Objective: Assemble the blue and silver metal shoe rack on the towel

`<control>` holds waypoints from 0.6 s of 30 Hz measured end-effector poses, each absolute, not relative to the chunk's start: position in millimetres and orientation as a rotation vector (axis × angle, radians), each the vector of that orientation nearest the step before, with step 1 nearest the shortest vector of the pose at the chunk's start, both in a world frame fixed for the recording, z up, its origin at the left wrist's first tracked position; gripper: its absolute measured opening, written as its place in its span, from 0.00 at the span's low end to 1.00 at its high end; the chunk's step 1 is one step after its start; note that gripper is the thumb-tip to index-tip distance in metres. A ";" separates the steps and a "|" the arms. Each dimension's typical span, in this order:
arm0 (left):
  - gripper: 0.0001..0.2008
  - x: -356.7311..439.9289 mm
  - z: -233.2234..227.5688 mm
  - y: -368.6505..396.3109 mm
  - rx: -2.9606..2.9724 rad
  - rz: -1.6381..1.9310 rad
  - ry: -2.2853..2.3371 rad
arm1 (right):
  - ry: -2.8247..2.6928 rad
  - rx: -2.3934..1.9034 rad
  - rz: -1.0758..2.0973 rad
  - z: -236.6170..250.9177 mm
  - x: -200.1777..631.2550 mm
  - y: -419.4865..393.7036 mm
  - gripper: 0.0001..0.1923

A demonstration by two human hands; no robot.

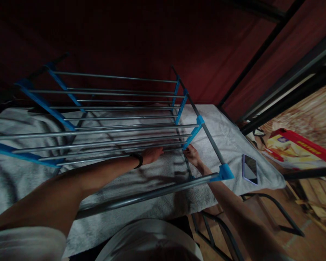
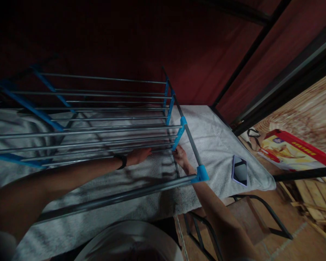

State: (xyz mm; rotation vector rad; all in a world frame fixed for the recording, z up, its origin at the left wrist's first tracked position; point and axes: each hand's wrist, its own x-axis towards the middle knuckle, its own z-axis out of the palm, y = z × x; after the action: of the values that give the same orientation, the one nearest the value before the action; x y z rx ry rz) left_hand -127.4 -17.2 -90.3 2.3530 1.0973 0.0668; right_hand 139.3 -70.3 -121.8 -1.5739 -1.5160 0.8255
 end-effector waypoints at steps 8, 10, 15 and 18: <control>0.11 -125.8 -91.3 -12.5 2.320 0.080 1.076 | -1.512 -1.585 0.798 -121.4 137.2 -68.0 0.14; 0.10 -125.2 -89.6 -12.2 2.326 0.075 1.071 | -1.512 -1.583 0.792 -122.3 137.4 -68.0 0.15; 0.12 -121.2 -80.4 -19.7 2.349 0.036 1.066 | -1.519 -1.568 0.787 -123.3 139.2 -67.9 0.13; 0.13 -121.4 -73.6 -31.9 2.376 0.041 1.078 | -1.534 -1.531 0.788 -123.3 138.0 -68.1 0.12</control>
State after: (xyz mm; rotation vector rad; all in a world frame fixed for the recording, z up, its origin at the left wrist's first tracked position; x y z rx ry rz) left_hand -121.4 -31.9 -73.6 2.3756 1.0781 0.0408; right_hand 138.0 -68.1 -123.3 -1.5307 -1.5338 0.7883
